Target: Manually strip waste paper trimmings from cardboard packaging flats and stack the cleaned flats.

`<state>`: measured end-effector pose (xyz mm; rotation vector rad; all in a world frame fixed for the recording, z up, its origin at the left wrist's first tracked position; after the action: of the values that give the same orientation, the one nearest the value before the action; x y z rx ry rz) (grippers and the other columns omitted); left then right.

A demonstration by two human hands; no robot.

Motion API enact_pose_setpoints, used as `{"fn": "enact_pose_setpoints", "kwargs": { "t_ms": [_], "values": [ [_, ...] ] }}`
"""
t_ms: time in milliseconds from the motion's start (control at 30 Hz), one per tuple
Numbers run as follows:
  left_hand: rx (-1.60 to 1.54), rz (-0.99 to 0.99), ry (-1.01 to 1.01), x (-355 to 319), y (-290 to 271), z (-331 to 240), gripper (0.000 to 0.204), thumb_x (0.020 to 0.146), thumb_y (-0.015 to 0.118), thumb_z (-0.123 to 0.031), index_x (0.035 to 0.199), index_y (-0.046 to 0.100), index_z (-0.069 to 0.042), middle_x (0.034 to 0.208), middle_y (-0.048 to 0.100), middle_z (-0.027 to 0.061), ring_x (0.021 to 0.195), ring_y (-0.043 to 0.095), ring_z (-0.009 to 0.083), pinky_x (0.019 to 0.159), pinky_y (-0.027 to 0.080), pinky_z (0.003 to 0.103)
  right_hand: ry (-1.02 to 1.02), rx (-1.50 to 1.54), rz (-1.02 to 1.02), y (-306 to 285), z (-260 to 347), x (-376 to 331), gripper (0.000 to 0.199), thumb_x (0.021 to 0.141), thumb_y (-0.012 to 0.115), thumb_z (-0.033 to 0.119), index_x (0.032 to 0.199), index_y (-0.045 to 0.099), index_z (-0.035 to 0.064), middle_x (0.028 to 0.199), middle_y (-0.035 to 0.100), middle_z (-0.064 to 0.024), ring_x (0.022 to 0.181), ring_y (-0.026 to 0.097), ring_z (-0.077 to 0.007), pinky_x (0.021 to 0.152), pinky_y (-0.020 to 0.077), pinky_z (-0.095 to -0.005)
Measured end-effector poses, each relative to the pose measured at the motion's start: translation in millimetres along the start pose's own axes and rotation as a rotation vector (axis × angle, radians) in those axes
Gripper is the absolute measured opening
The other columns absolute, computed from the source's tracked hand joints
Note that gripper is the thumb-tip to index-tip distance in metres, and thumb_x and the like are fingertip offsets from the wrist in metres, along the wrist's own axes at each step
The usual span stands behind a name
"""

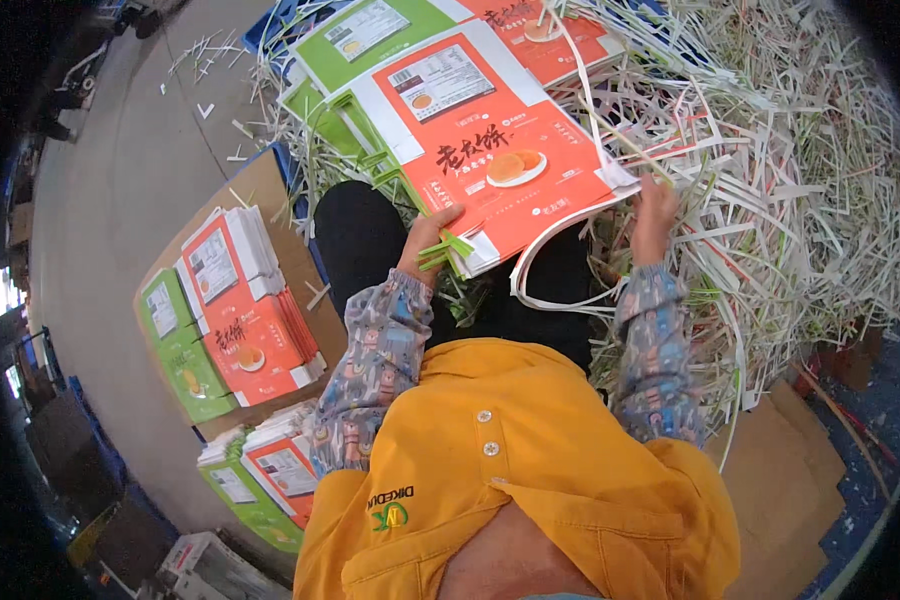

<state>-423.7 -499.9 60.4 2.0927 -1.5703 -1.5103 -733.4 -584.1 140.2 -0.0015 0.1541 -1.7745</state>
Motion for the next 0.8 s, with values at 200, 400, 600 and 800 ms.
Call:
{"fn": "enact_pose_setpoints", "kwargs": {
  "t_ms": [200, 400, 600, 800],
  "values": [
    [-0.059, 0.085, 0.092, -5, 34, -11, 0.032, 0.073, 0.056, -0.002, 0.103, 0.046, 0.003, 0.094, 0.056, 0.0128, 0.078, 0.059, 0.0217, 0.069, 0.050, 0.032, 0.630, 0.627, 0.036, 72, -15, -83, 0.032, 0.080, 0.052, 0.032, 0.094, 0.051, 0.0029, 0.088, 0.056, -0.0053, 0.070, 0.055, -0.0158, 0.062, 0.0471, -0.0294],
    [-0.064, 0.095, 0.158, -4, 39, -20, 0.037, 0.073, 0.056, -0.002, 0.107, 0.043, 0.003, 0.098, 0.055, 0.0133, 0.082, 0.058, 0.0225, 0.071, 0.049, 0.033, 0.559, 0.559, 0.080, 94, -4, -85, 0.026, 0.080, 0.053, 0.024, 0.092, 0.050, 0.0009, 0.078, 0.058, -0.0079, 0.057, 0.054, -0.0163, 0.053, 0.0474, -0.0285],
    [-0.212, 0.174, 0.099, 0, 40, -42, 0.033, 0.075, 0.055, -0.004, 0.106, 0.044, 0.003, 0.098, 0.055, 0.0166, 0.081, 0.058, 0.0269, 0.071, 0.051, 0.038, 0.466, 0.509, 0.338, 64, 9, -74, 0.023, 0.085, 0.045, 0.024, 0.085, 0.051, 0.0017, 0.055, 0.049, -0.0041, 0.038, 0.038, -0.0078, 0.035, 0.0321, -0.0221],
    [-0.238, 0.119, 0.093, -4, 45, -52, 0.031, 0.076, 0.054, -0.004, 0.104, 0.044, 0.005, 0.098, 0.055, 0.0168, 0.082, 0.058, 0.0253, 0.072, 0.051, 0.037, 0.132, -0.161, 0.200, 34, 12, -32, 0.028, 0.085, 0.044, 0.030, 0.090, 0.053, 0.0035, 0.055, 0.046, -0.0005, 0.041, 0.038, -0.0065, 0.037, 0.0311, -0.0209]
  ]
}}
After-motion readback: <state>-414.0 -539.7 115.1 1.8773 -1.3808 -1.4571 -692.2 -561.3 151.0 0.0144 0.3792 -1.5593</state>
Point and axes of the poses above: each hand's wrist, its own x-axis towards the middle knuckle, its own y-axis out of the palm, z = x × y, the point moved 9 cm from there along x, towards the middle knuckle
